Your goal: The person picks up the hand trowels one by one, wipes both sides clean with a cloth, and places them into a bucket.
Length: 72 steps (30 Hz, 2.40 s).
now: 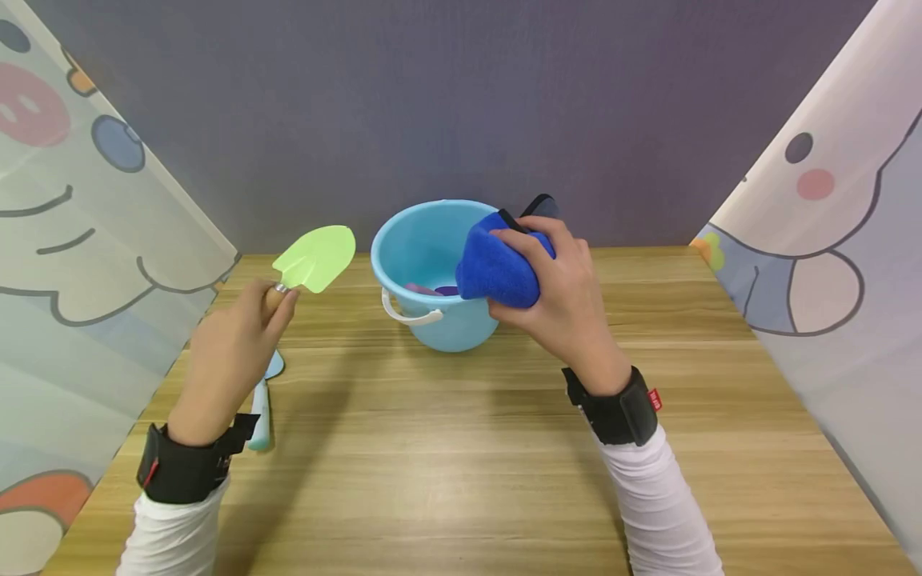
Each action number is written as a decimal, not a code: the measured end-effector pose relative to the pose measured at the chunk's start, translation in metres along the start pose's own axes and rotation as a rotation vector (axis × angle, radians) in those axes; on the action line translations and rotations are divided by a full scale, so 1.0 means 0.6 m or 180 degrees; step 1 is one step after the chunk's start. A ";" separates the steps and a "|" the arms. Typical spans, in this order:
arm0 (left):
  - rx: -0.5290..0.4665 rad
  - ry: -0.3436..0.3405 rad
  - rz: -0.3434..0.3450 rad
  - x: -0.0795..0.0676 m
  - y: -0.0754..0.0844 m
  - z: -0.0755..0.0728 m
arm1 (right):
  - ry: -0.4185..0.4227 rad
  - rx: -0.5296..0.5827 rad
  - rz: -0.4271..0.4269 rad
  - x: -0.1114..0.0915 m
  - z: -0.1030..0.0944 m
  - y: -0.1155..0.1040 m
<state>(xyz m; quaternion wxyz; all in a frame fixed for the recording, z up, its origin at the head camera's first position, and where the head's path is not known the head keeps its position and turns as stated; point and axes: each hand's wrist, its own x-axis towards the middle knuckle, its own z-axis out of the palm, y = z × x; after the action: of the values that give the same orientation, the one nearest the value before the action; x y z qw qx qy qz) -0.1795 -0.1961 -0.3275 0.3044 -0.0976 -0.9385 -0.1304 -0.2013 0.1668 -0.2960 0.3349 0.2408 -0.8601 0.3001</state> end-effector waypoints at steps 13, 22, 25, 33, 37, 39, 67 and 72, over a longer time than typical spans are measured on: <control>0.0080 0.0480 0.0917 0.026 0.064 -0.019 | 0.0620 0.0372 -0.0117 -0.007 -0.006 -0.013; -0.0344 0.0504 0.1355 0.054 0.105 -0.017 | 0.0920 0.0661 -0.0268 -0.010 -0.007 -0.040; -0.0492 0.0396 0.1453 0.063 0.114 -0.014 | 0.0930 0.0664 -0.0361 -0.008 -0.006 -0.045; -0.0487 0.0444 0.1636 0.078 0.138 -0.002 | 0.0759 0.0629 -0.0623 -0.013 0.003 -0.055; -0.0431 0.0506 0.1677 0.082 0.146 0.000 | 0.0666 0.0583 -0.0768 -0.015 0.014 -0.063; -0.0443 0.0511 0.1694 0.084 0.149 0.001 | 0.0588 0.0555 -0.0838 -0.013 0.020 -0.065; -0.0398 0.0869 0.1650 0.086 0.154 0.003 | 0.0456 -0.0315 -0.1645 0.004 0.068 -0.079; -0.0406 0.0872 0.1653 0.089 0.152 0.005 | 0.0394 -0.0280 -0.1580 0.006 0.069 -0.075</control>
<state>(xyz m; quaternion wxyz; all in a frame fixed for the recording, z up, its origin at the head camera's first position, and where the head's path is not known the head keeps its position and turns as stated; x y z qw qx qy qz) -0.1995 -0.1033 -0.2813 0.4447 -0.3348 -0.8222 -0.1188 -0.1941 0.1060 -0.3020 0.4605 0.4109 -0.7648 0.1852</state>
